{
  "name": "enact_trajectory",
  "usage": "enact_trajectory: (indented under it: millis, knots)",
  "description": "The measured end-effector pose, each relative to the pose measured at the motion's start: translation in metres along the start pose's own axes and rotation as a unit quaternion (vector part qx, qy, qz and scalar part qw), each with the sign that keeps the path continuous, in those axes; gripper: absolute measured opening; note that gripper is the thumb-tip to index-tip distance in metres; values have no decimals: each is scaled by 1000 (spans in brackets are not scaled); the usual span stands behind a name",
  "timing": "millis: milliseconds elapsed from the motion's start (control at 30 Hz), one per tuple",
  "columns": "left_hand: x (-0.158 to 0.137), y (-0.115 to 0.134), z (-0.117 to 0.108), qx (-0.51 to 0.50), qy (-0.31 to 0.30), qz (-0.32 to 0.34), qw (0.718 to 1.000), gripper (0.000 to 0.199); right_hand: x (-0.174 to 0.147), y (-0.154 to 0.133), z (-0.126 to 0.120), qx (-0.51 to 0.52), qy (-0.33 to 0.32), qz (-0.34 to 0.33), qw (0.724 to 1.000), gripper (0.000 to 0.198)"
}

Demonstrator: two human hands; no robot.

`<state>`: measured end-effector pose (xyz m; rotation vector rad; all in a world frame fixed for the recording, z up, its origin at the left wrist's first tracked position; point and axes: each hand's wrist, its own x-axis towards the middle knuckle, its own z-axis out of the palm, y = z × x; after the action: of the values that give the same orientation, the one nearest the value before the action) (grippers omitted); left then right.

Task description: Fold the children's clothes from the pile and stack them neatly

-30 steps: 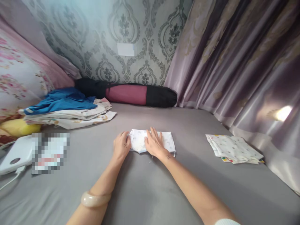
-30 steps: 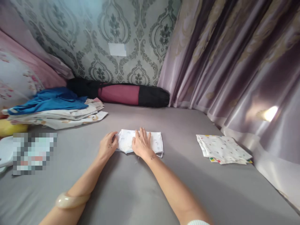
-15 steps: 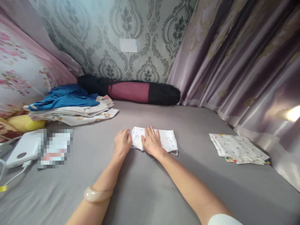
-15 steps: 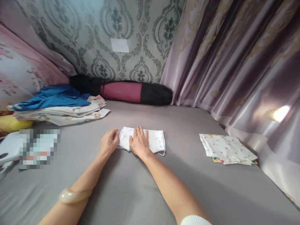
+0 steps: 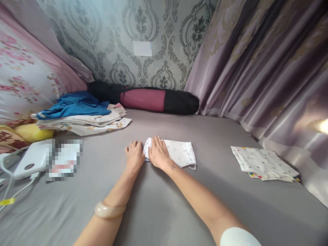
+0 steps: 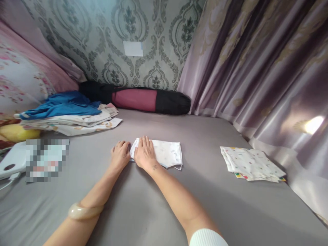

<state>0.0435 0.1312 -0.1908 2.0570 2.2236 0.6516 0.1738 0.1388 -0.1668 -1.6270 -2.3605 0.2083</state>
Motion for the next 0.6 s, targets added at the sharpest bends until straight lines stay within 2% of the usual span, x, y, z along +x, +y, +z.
enact_trajectory:
  millis: [267, 467, 600]
  knots:
    - [-1, -1, 2, 4, -20, -4, 1000, 43, 1, -3, 17, -2, 5, 21, 1000, 60]
    - [0, 0, -1, -12, -5, -15, 1000, 41, 2, -3, 12, -1, -14, 22, 1000, 61]
    - [3, 2, -7, -40, 28, -52, 997, 42, 5, -8, 5, 0, -20, 22, 1000, 58]
